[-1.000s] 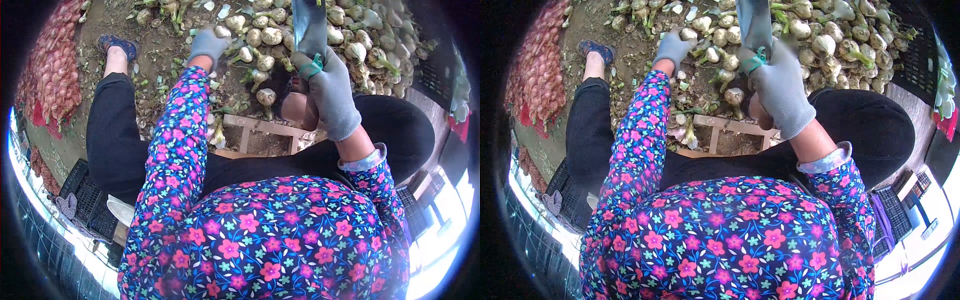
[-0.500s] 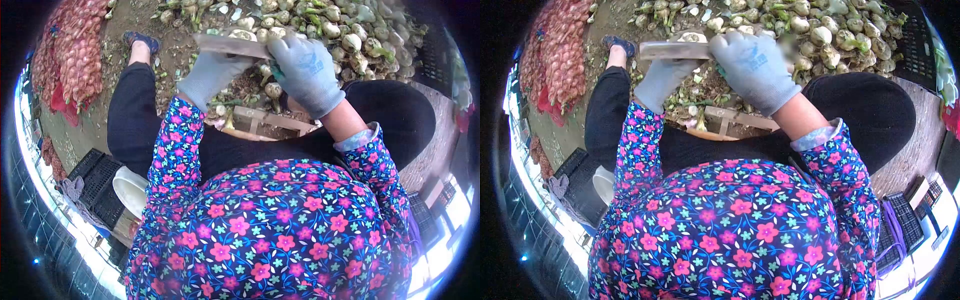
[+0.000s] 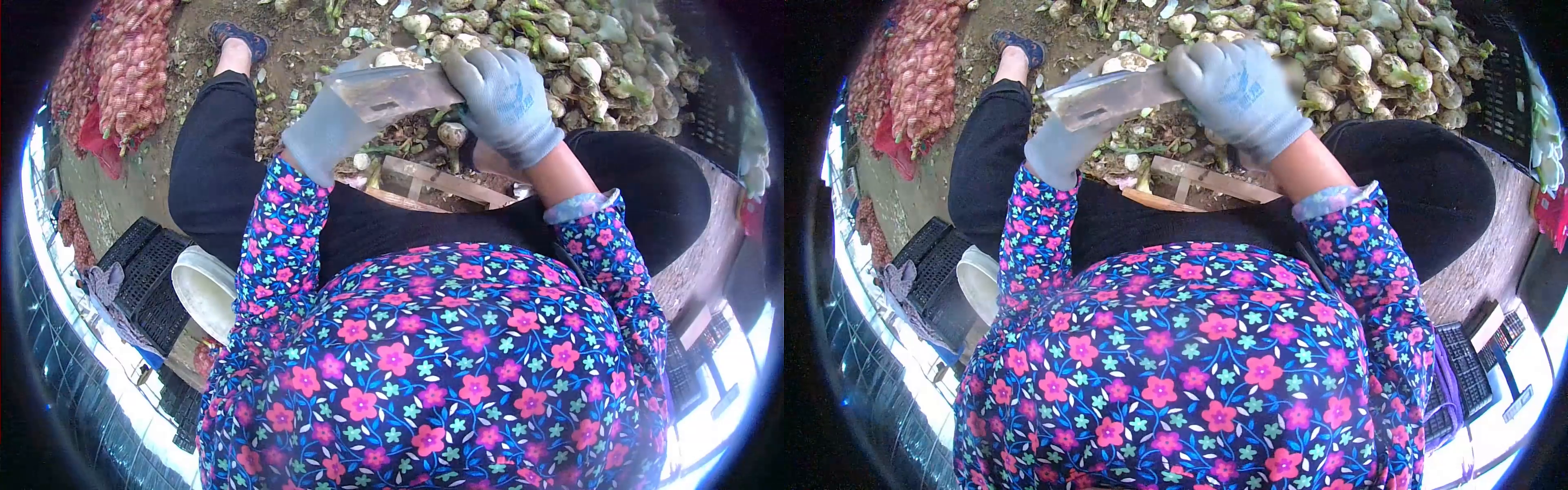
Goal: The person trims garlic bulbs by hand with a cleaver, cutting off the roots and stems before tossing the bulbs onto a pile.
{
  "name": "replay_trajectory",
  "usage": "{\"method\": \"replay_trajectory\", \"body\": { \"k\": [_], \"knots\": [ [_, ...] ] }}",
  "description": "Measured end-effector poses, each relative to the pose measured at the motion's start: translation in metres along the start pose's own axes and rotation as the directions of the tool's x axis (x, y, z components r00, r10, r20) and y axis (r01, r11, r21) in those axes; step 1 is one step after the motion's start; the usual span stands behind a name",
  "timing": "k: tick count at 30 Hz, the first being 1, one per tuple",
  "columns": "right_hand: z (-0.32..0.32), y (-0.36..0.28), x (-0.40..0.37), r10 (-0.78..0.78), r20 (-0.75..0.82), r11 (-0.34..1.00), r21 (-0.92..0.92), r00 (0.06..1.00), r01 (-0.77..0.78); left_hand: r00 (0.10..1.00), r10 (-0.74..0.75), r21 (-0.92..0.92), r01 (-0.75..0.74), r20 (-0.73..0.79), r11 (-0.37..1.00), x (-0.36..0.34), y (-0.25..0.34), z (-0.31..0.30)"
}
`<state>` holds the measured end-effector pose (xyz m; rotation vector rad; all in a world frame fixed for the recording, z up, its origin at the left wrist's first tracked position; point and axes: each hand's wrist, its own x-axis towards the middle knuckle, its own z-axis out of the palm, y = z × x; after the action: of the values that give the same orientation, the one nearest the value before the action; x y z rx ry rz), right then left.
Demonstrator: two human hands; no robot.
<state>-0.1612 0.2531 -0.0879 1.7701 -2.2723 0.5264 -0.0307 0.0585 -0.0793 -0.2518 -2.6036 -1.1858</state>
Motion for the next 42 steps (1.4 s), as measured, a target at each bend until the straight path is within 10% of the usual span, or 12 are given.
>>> {"method": "replay_trajectory", "body": {
  "k": [1, 2, 3, 4, 13, 22, 28, 29, 36, 38, 40, 42],
  "knots": [
    [0.006, 0.005, -0.002, -0.001, 0.001, 1.0, -0.013, 1.0, 0.001, 0.889, 0.412, 0.444, -0.457, 0.199, 0.771, 0.002, -0.007, -0.004],
    [0.018, 0.016, -0.007, -0.001, 0.006, 1.0, -0.012, 1.0, 0.001, 0.89, 0.41, 0.441, -0.454, 0.197, 0.774, 0.009, 0.013, -0.008],
    [0.031, 0.033, -0.013, 0.127, 0.051, 0.992, -0.023, 0.991, -0.126, 0.976, -0.2, -0.06, 0.206, 0.09, 0.977, 0.012, 0.038, -0.011],
    [0.03, 0.038, -0.011, 0.254, 0.095, 0.967, -0.038, 0.963, -0.251, 0.654, -0.69, -0.501, 0.729, 0.311, 0.466, 0.014, 0.053, -0.015],
    [0.014, -0.013, -0.007, 0.384, 0.105, 0.881, 0.255, 0.917, -0.398, 0.772, -0.635, -0.449, 0.576, 0.024, 0.683, -0.015, 0.011, -0.007],
    [-0.009, -0.033, 0.01, 0.588, 0.208, 0.636, 0.479, 0.782, -0.605, 0.553, -0.831, -0.914, 0.302, -0.065, 0.272, -0.001, 0.027, 0.01],
    [0.012, -0.037, 0.002, 0.555, 0.13, 0.719, 0.422, 0.821, -0.553, 0.554, -0.79, -0.802, 0.33, -0.262, 0.498, 0.018, 0.04, 0.024],
    [0.031, -0.038, -0.024, 0.586, 0.376, 0.635, 0.337, 0.717, -0.695, 0.556, -0.753, -0.82, 0.203, -0.353, 0.535, 0.018, 0.037, 0.014],
    [-0.015, -0.043, 0.006, 0.61, 0.23, 0.634, 0.432, 0.759, -0.641, 0.497, -0.829, -0.894, 0.202, -0.258, 0.399, 0.016, 0.028, 0.02],
    [-0.014, -0.043, 0.011, 0.574, 0.183, 0.681, 0.435, 0.798, -0.589, 0.685, -0.562, -0.467, 0.35, -0.464, 0.812, 0.021, 0.031, 0.026],
    [-0.006, -0.044, 0.001, 0.581, 0.22, 0.641, 0.47, 0.784, -0.607, 0.715, -0.489, -0.399, 0.311, -0.5, 0.862, 0.025, 0.031, 0.023],
    [0.016, -0.045, -0.026, 0.546, 0.461, 0.543, 0.44, 0.699, -0.715, 0.56, -0.646, -0.623, 0.27, -0.519, 0.735, 0.035, 0.032, 0.008]
  ]
}}
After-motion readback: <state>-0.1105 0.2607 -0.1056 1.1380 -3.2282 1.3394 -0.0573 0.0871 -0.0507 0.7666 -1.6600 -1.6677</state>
